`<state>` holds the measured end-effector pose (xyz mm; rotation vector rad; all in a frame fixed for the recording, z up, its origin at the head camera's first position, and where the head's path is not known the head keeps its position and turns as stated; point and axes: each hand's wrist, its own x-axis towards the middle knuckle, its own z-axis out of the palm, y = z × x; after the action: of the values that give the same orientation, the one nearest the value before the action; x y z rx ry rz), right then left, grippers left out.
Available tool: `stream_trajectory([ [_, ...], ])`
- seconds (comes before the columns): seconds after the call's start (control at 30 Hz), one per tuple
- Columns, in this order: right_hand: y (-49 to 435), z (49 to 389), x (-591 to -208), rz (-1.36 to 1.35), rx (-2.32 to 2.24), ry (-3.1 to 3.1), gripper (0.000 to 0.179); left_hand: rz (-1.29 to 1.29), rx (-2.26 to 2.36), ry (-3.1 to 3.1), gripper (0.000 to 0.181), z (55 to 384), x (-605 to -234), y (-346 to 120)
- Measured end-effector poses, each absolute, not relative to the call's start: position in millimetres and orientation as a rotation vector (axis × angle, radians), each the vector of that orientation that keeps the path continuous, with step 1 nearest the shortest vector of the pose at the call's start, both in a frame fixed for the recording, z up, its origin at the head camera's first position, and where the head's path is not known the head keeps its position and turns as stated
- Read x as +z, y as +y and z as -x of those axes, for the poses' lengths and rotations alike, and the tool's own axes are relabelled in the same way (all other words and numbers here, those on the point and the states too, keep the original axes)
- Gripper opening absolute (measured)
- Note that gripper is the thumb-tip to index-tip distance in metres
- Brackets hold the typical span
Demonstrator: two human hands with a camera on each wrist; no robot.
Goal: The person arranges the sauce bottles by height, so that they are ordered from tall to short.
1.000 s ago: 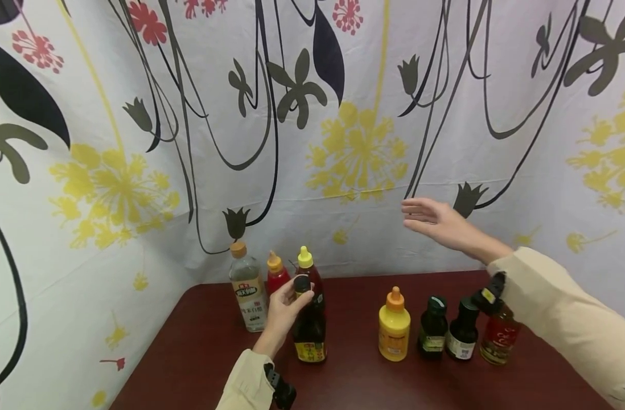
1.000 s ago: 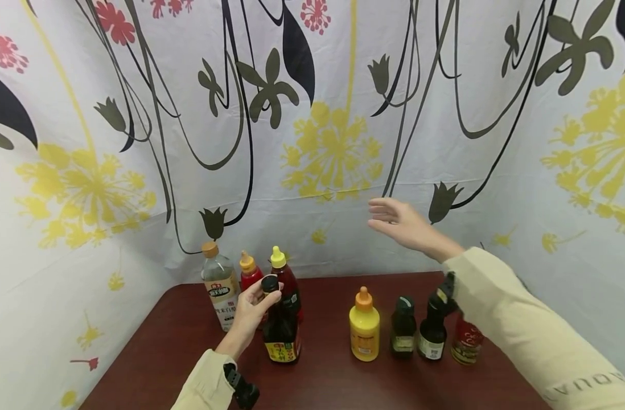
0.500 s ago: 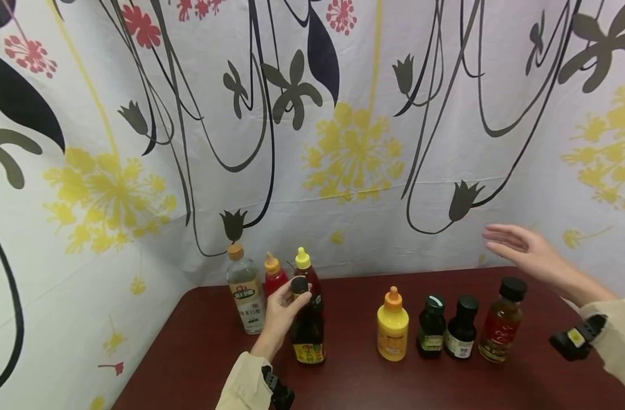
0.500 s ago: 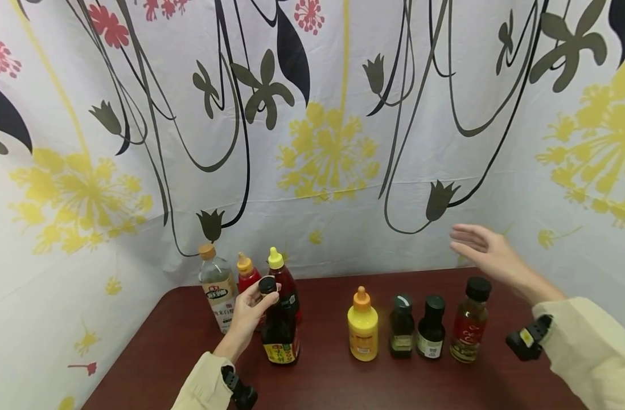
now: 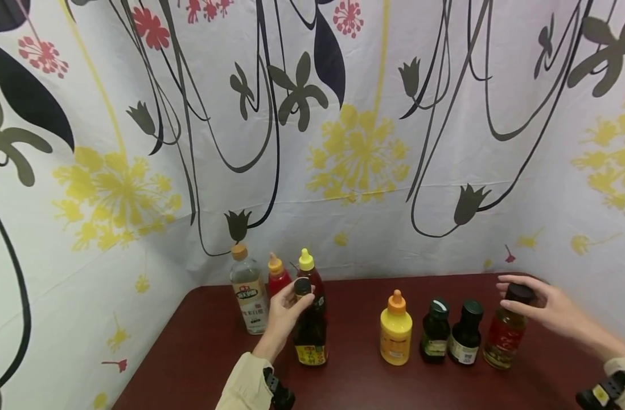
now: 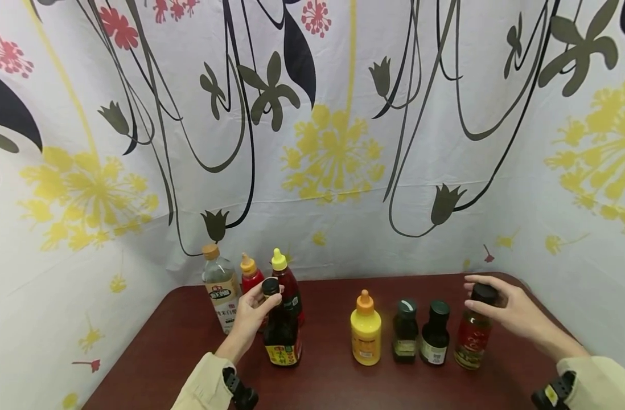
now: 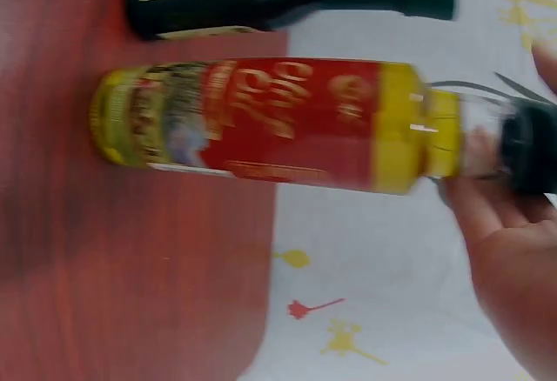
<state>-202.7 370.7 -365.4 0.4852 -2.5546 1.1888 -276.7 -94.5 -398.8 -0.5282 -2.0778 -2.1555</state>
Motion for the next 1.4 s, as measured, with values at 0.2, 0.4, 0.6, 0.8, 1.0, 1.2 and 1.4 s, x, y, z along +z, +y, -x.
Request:
stream_trajectory([
  [0.2,368.8,201.6,-377.4,-0.528,1.237,-2.464,0.033,0.548,-2.179,-2.101,0.040,271.7,-391.8,-95.4],
  [0.4,367.9,202.1,-379.2,-0.499,1.217,-2.449,0.032,0.528,-2.147,-2.130,0.040,261.9,-378.0,-93.6],
  [0.6,367.4,203.4,-378.5,-0.524,1.218,-2.422,0.032,0.492,-2.136,-2.141,0.041,260.5,-377.2,-92.9],
  [0.8,367.8,204.0,-377.3,-0.574,1.256,-2.376,0.035,0.485,-2.139,-2.138,0.044,260.7,-377.0,-91.5],
  [1.0,367.9,203.1,-376.8,-0.540,1.224,-2.398,0.034,0.485,-2.136,-2.138,0.042,260.0,-376.2,-91.2],
  [1.2,367.0,203.7,-377.0,-0.548,1.209,-2.397,0.034,0.515,-2.102,-2.150,0.041,259.6,-375.4,-92.1],
  [1.4,367.4,202.7,-376.4,-0.567,1.179,-2.388,0.037,0.597,-2.060,-2.171,0.042,270.4,-383.0,-95.2],
])
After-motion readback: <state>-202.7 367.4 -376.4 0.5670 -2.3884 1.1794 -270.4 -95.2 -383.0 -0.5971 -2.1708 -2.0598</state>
